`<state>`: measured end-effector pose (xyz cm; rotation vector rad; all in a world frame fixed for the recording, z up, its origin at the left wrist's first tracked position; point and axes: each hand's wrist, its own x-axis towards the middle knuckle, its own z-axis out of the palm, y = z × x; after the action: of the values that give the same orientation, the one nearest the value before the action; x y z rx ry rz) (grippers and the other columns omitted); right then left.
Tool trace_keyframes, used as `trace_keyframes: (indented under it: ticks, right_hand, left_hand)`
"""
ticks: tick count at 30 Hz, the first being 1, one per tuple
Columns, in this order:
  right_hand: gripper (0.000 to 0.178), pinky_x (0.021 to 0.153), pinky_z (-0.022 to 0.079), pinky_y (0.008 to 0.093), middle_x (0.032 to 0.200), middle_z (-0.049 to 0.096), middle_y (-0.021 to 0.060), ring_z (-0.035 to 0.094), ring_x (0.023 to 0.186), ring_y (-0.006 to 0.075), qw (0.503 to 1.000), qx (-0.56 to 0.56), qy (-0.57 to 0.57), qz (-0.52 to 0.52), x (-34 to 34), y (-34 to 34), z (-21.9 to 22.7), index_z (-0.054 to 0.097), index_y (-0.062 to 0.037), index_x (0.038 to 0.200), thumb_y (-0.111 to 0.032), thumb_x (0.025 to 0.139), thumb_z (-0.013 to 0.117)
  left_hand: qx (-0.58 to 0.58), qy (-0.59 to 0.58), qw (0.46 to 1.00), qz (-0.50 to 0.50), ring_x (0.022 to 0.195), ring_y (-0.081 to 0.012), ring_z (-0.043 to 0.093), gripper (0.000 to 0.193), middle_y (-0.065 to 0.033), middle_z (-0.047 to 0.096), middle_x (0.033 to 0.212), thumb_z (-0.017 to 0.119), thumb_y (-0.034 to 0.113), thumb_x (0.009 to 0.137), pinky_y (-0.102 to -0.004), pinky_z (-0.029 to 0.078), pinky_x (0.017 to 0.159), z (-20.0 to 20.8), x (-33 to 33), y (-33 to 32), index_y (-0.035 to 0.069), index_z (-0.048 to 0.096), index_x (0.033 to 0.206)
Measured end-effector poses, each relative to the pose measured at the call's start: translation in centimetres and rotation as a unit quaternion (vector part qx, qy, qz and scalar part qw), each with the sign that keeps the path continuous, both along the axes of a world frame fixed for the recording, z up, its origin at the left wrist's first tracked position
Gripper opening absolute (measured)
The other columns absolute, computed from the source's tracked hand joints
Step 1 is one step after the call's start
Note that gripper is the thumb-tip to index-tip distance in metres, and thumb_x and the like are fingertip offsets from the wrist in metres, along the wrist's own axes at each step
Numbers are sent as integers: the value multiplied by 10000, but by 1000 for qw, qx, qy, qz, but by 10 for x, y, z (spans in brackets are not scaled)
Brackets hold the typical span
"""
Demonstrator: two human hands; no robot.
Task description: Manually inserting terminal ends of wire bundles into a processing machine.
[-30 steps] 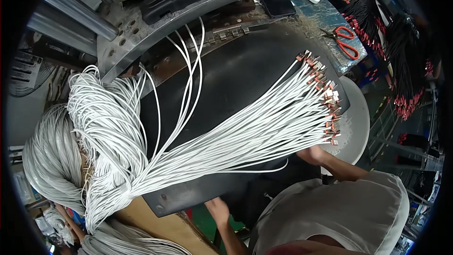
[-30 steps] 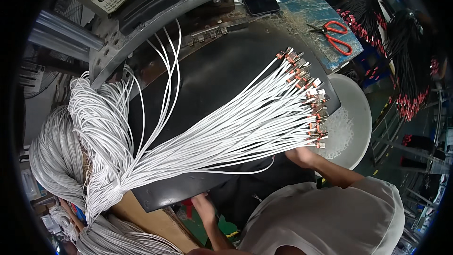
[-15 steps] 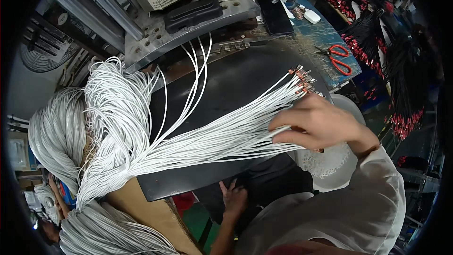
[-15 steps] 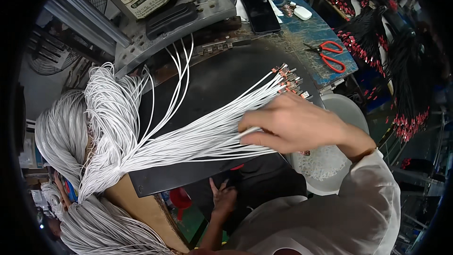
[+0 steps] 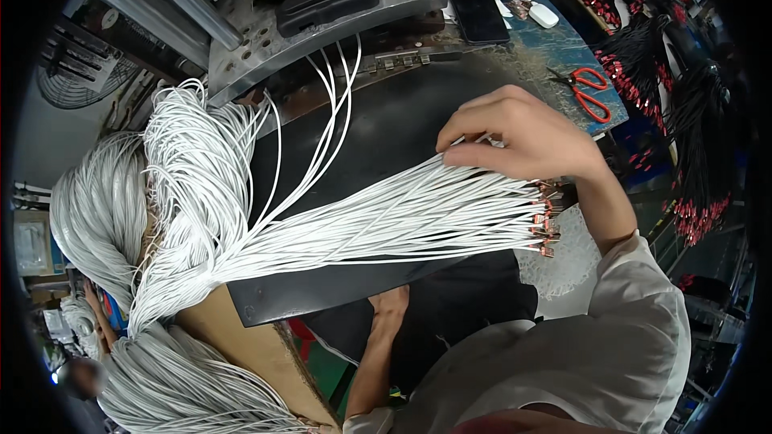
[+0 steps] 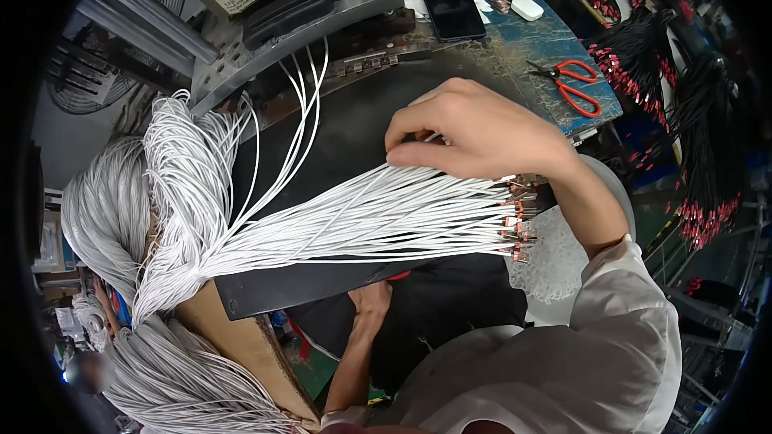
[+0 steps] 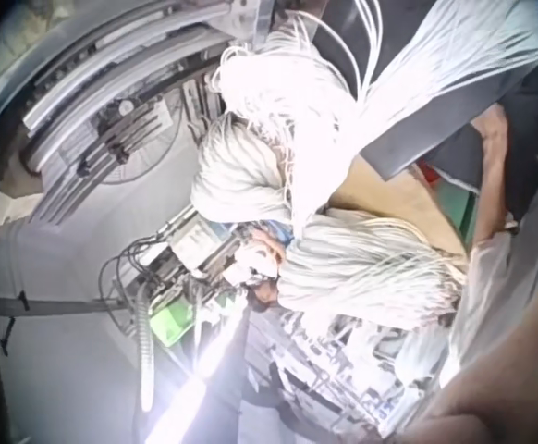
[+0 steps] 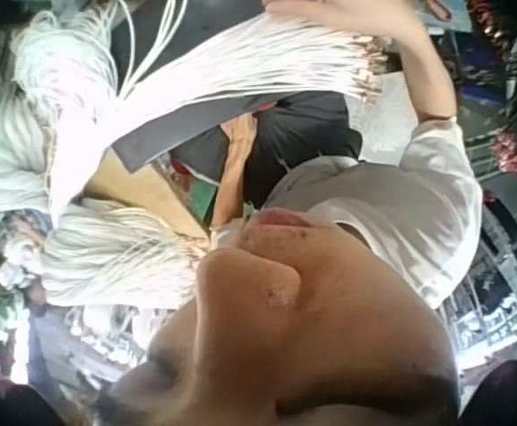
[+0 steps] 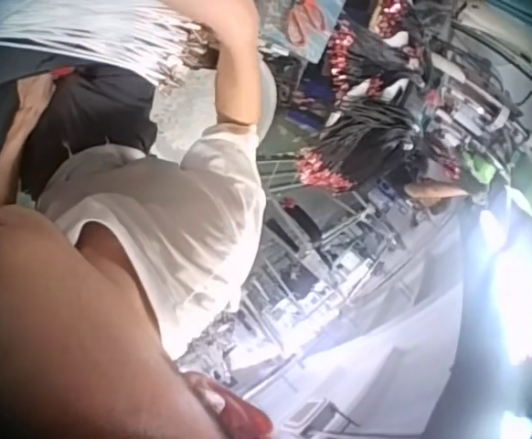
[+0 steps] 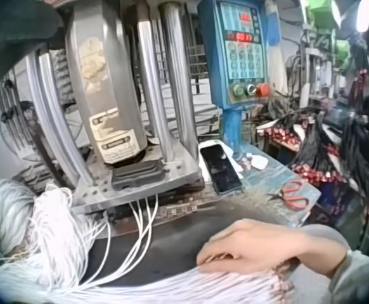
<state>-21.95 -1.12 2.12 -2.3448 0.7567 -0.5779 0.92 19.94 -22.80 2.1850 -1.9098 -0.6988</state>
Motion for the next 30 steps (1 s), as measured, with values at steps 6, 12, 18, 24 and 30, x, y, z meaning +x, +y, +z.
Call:
trace_keyframes:
  ticks: [6, 12, 18, 24, 30]
  right_hand:
    - [232, 761, 470, 371, 770, 647, 61, 616, 750, 248, 985, -72, 122, 99, -28, -7, 13, 730, -21, 784, -247, 823, 770]
    - [278, 831, 436, 366, 858, 636, 51, 595, 885, 228, 990, -72, 116, 42, -8, 1, 6, 724, -26, 749, -291, 820, 770]
    - [328, 826, 438, 363, 897, 623, 48, 577, 979, 218, 989, -102, 69, 85, 26, 17, -10, 705, -18, 745, -325, 853, 739]
    - [297, 744, 472, 369, 898, 644, 60, 612, 839, 233, 946, -64, 316, -28, -15, -32, -3, 695, -9, 901, -305, 904, 711]
    - [259, 586, 464, 334, 687, 626, 60, 588, 607, 148, 992, 102, -58, 47, 22, -17, -13, 683, 8, 955, -250, 935, 686]
  left_hand:
    - [-53, -58, 992, -98, 1164, -444, 549, 459, -237, 633, 1195, 697, 48, 758, -540, 438, 967, 8, -16, 7, 51, 651, 1214]
    - [223, 226, 938, -137, 1098, -350, 627, 299, -169, 699, 1085, 744, 144, 843, -418, 484, 920, 177, 33, -2, 54, 689, 1123]
    - [-157, 179, 943, -232, 849, -365, 640, 162, -150, 686, 896, 724, 69, 812, -405, 505, 768, 262, 49, -113, -11, 675, 944]
    - [-38, 32, 948, -315, 792, -359, 625, 132, -147, 655, 839, 678, 49, 824, -421, 500, 756, 264, 61, -153, -19, 666, 937]
    - [-179, 54, 938, -292, 740, -356, 632, 148, -170, 656, 855, 645, 71, 852, -403, 510, 708, 263, 65, -154, -18, 662, 969]
